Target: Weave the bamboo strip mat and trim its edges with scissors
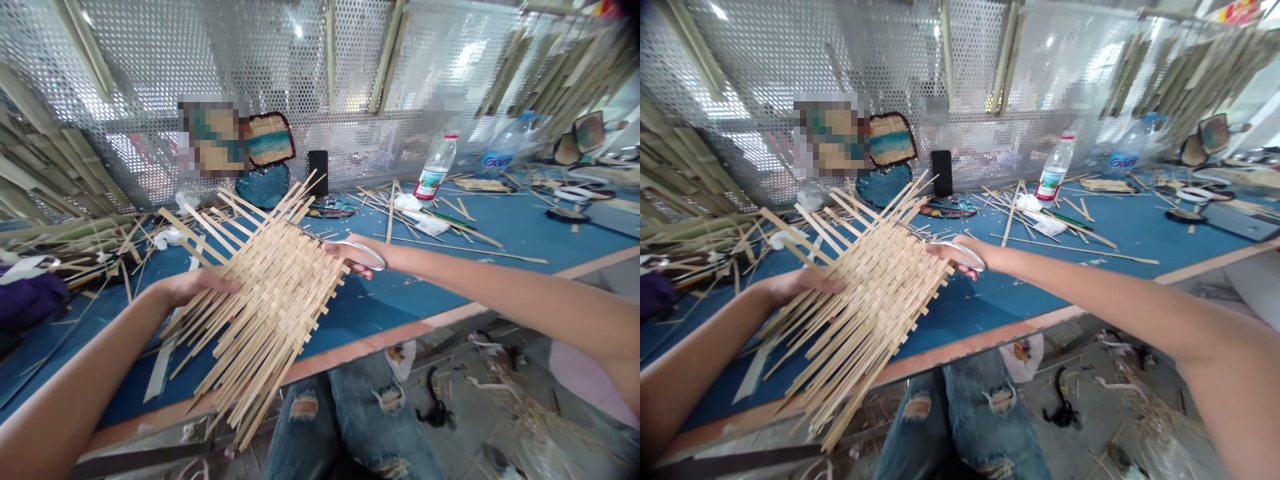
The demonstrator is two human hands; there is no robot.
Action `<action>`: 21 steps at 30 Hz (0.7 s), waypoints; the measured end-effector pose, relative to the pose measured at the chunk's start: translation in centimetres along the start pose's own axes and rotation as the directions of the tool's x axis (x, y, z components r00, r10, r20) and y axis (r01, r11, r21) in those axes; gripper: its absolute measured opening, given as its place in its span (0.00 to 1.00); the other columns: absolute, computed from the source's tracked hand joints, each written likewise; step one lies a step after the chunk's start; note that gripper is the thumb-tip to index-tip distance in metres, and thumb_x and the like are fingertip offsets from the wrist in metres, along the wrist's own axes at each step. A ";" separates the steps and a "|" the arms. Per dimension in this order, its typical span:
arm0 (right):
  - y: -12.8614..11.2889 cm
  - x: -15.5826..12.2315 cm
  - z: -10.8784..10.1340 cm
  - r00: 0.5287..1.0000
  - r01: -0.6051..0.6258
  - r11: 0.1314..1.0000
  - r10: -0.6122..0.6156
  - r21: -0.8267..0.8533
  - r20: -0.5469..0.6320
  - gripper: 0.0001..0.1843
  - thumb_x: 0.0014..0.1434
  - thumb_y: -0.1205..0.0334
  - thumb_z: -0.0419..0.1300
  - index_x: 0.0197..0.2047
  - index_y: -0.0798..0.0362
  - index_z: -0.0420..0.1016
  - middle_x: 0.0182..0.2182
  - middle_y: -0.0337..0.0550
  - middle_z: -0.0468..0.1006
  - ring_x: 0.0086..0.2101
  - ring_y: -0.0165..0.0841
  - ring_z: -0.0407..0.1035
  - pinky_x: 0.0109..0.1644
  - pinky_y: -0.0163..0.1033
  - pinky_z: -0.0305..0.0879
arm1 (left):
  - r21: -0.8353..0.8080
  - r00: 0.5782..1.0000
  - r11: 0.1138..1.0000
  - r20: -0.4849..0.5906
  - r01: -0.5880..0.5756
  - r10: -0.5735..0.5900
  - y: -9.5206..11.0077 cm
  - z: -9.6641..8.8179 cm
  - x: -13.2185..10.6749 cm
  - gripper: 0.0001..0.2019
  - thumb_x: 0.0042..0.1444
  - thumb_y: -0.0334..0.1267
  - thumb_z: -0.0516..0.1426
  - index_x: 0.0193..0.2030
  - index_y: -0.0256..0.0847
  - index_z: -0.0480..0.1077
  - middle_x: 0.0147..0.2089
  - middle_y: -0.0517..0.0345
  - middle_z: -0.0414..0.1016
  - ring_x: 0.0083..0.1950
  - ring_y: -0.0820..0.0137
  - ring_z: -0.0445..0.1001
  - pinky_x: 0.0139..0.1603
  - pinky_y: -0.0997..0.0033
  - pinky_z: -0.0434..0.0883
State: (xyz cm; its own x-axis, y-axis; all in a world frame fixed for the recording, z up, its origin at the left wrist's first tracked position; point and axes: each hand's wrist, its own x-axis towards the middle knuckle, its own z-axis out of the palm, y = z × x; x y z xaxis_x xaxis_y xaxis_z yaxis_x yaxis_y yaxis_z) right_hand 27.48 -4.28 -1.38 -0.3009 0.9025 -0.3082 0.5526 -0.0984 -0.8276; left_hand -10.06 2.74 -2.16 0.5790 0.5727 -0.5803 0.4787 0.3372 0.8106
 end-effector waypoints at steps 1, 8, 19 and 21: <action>0.1 0.1 0.1 1.000 -0.002 1.000 0.002 -0.007 0.017 0.43 0.50 0.14 0.52 0.29 0.52 0.71 0.11 0.36 0.60 0.13 0.30 0.59 0.15 0.37 0.60 | 0.002 1.000 1.000 0.004 0.001 -0.001 0.0 0.1 0.1 0.20 0.47 0.48 0.71 0.38 0.31 0.80 0.35 0.38 0.85 0.34 0.51 0.85 0.35 0.57 0.82; -0.7 2.7 -1.1 0.982 -0.081 0.991 0.060 0.111 0.177 0.50 0.52 0.12 0.42 0.34 0.53 0.78 0.18 0.46 0.72 0.16 0.33 0.64 0.17 0.39 0.63 | 0.009 0.999 1.000 0.036 -0.024 0.023 0.4 0.8 0.1 0.24 0.41 0.50 0.74 0.38 0.31 0.80 0.36 0.41 0.86 0.28 0.58 0.82 0.33 0.62 0.81; -1.4 2.0 -1.0 0.979 -0.006 0.999 -0.004 0.048 0.206 0.48 0.60 0.17 0.41 0.36 0.55 0.79 0.25 0.51 0.80 0.17 0.30 0.65 0.17 0.36 0.63 | -0.019 1.000 1.000 0.011 -0.017 0.018 -0.2 0.2 0.5 0.24 0.44 0.48 0.72 0.42 0.30 0.81 0.37 0.41 0.86 0.28 0.58 0.82 0.29 0.65 0.80; -1.0 2.3 -0.6 0.979 0.065 0.997 -0.072 0.045 0.190 0.46 0.64 0.21 0.40 0.36 0.56 0.78 0.22 0.47 0.78 0.16 0.29 0.65 0.18 0.34 0.63 | -0.019 1.000 1.000 0.004 -0.012 0.013 -0.3 0.1 0.6 0.23 0.45 0.47 0.72 0.42 0.29 0.81 0.37 0.40 0.86 0.29 0.57 0.83 0.31 0.64 0.81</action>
State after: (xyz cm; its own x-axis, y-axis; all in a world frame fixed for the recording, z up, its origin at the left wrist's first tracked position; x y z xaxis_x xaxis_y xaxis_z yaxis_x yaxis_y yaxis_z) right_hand 26.70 -1.90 -0.95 -0.4818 0.8113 -0.3311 0.4967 -0.0584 -0.8660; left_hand -9.82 2.91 -2.76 0.5877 0.5738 -0.5704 0.4590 0.3441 0.8191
